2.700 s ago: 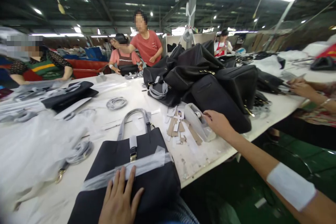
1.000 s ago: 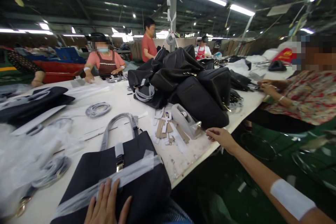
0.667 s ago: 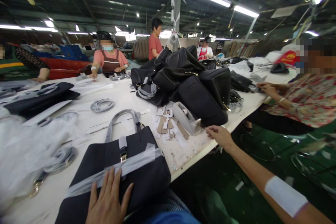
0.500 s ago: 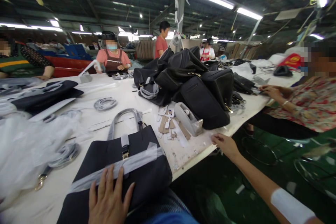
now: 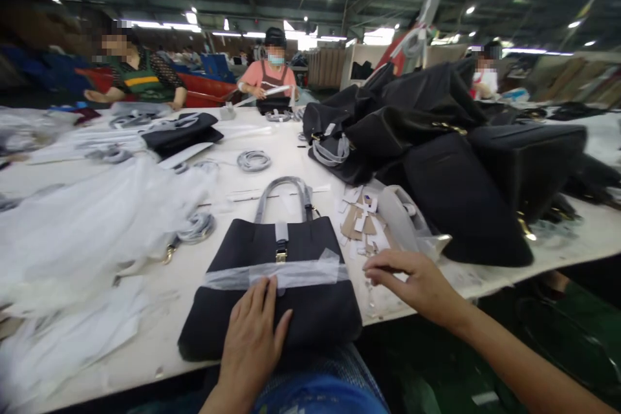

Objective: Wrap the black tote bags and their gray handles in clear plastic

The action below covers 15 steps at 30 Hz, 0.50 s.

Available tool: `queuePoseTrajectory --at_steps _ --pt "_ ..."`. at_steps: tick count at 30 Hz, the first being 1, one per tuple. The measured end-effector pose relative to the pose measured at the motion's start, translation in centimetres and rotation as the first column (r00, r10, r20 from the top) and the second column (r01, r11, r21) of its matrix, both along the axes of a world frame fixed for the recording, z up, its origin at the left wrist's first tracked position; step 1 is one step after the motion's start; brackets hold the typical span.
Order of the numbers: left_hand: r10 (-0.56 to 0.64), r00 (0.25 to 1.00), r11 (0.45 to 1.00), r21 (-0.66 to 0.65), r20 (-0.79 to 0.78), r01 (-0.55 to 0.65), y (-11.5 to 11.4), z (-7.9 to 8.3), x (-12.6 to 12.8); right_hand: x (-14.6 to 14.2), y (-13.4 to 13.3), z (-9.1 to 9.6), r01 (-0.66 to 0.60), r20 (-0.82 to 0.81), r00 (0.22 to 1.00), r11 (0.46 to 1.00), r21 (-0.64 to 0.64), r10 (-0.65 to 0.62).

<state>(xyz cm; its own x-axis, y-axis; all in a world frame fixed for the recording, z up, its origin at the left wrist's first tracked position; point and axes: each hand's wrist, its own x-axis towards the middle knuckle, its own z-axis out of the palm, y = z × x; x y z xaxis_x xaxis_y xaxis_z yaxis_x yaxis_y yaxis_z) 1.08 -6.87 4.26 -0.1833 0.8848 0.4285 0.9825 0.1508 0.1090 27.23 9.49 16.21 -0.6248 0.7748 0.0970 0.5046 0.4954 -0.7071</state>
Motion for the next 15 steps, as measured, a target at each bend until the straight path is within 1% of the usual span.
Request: queuePoseTrajectory --at_steps 2,3,4,5,6,8,9,10,11,12,14,15 --pt "0.012 0.999 1.0 0.013 0.043 -0.012 -0.3 -0.1 0.2 -4.1 -0.4 0.2 -0.129 -0.121 0.987 0.979 -0.158 0.11" --pt "0.015 0.998 1.0 0.018 0.061 -0.016 -0.4 -0.2 0.3 -6.1 -0.6 0.3 -0.19 -0.189 0.971 0.953 -0.237 0.147" --pt "0.017 0.997 1.0 0.021 0.076 -0.019 -0.6 -0.3 0.4 -7.9 -0.8 0.3 -0.255 -0.252 0.951 0.916 -0.31 0.18" --pt "0.02 0.995 0.999 0.023 0.093 -0.022 -0.7 -0.4 0.5 -9.6 -0.8 0.3 -0.327 -0.3 0.929 0.864 -0.382 0.219" --pt "0.02 0.994 1.0 0.022 0.111 -0.023 -0.8 -0.5 0.5 -11.1 -0.8 0.2 -0.4 -0.329 0.906 0.796 -0.455 0.268" --pt "0.018 0.989 1.0 0.016 0.15 -0.021 -1.1 -0.6 0.6 -13.4 -0.4 0.1 -0.516 -0.328 0.856 0.622 -0.589 0.399" --pt "0.018 0.986 1.0 0.009 0.168 -0.02 -1.1 -0.7 0.7 -14.3 0.0 0.1 -0.537 -0.299 0.833 0.546 -0.643 0.466" --pt "0.021 0.982 1.0 0.002 0.186 -0.022 -1.2 -0.8 0.7 -15.0 0.5 0.1 -0.533 -0.245 0.813 0.507 -0.677 0.528" --pt "0.025 0.98 1.0 -0.004 0.199 -0.024 -1.2 -0.8 0.7 -15.5 0.9 0.2 -0.523 -0.166 0.791 0.511 -0.683 0.588" --pt "0.027 0.977 1.0 -0.009 0.209 -0.026 -1.3 -0.8 0.8 -15.9 1.4 0.4 -0.525 -0.071 0.76 0.545 -0.654 0.646" --pt "0.027 0.975 1.0 -0.014 0.222 -0.024 -1.3 -0.9 0.8 -16.6 2.2 1.1 -0.588 0.14 0.654 0.616 -0.523 0.743" --pt "0.025 0.974 1.0 -0.014 0.226 -0.023 -1.3 -1.0 0.8 -17.0 2.5 1.7 -0.647 0.242 0.583 0.624 -0.438 0.775"
